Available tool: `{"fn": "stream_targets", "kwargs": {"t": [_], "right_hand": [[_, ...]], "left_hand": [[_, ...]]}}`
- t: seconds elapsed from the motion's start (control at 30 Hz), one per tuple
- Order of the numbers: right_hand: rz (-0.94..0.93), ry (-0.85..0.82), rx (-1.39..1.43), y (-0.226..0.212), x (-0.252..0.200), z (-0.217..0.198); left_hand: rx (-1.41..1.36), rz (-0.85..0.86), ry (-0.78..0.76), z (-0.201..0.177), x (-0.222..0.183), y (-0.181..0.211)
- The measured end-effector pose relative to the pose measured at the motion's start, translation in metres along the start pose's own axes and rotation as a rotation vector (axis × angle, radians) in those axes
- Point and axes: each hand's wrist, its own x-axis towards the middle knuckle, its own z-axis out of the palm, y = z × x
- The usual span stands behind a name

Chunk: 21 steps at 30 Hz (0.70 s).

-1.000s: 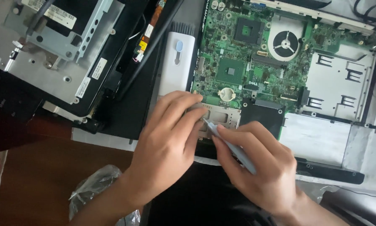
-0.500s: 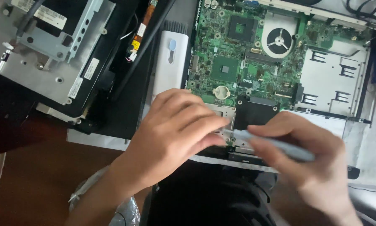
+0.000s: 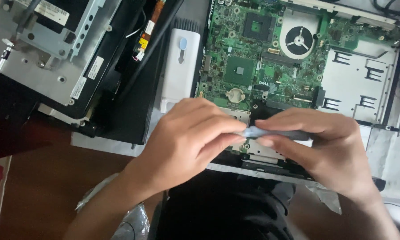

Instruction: Applying thermal paste to a laptop processor and installing internal components.

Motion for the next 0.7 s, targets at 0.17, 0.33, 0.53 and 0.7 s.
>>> {"fn": "stream_targets", "kwargs": {"t": [0.17, 0.33, 0.53, 0.7], "right_hand": [[-0.259, -0.055, -0.128, 0.002, 0.008, 0.004], [-0.418, -0.089, -0.352, 0.019, 0.008, -0.003], [-0.403, -0.104, -0.443, 0.019, 0.004, -0.012], [-0.365, -0.168, -0.499, 0.013, 0.004, -0.012]], "left_hand": [[-0.049, -0.003, 0.012, -0.003, 0.009, -0.005], [0.001, -0.11, -0.01, -0.013, 0.005, -0.008], [0.165, -0.126, 0.118, 0.005, -0.009, -0.015], [0.199, -0.084, 0.227, 0.02, -0.008, -0.016]]}}
